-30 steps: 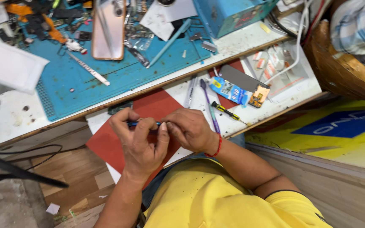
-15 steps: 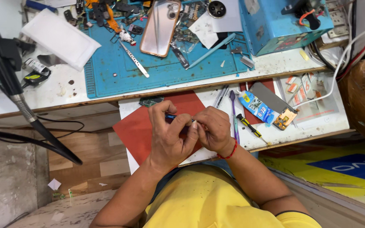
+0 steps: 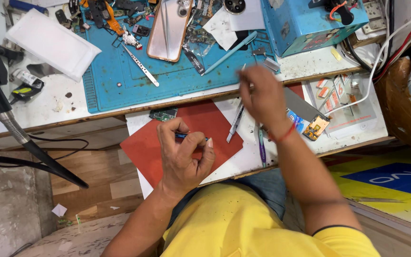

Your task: The person removes the back cover of a blue smartphone using a prying tool and a black card, then uses a screwdriver to loosen screws on the internal frame. The back cover is set aside and the phone remains open on the workbench.

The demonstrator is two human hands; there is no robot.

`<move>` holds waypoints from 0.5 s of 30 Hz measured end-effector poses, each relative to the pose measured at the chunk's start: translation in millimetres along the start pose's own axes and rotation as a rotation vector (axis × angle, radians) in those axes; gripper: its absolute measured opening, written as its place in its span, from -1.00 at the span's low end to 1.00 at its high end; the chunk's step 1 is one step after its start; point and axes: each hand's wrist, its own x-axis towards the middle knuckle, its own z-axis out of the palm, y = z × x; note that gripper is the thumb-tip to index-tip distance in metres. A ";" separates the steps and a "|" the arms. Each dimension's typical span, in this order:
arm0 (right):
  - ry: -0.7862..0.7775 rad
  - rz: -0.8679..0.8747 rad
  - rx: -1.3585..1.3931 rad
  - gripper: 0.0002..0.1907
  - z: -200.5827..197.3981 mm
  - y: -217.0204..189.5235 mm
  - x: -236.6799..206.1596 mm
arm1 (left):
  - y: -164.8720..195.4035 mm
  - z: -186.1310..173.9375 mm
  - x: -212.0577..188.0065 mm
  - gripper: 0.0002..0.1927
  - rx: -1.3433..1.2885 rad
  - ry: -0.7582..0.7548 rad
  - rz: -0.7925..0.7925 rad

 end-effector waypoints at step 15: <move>-0.234 0.143 -0.343 -0.67 29.4 26.2 89.7 | -5.5 -14.2 -2.8 -0.83 -0.041 0.013 0.022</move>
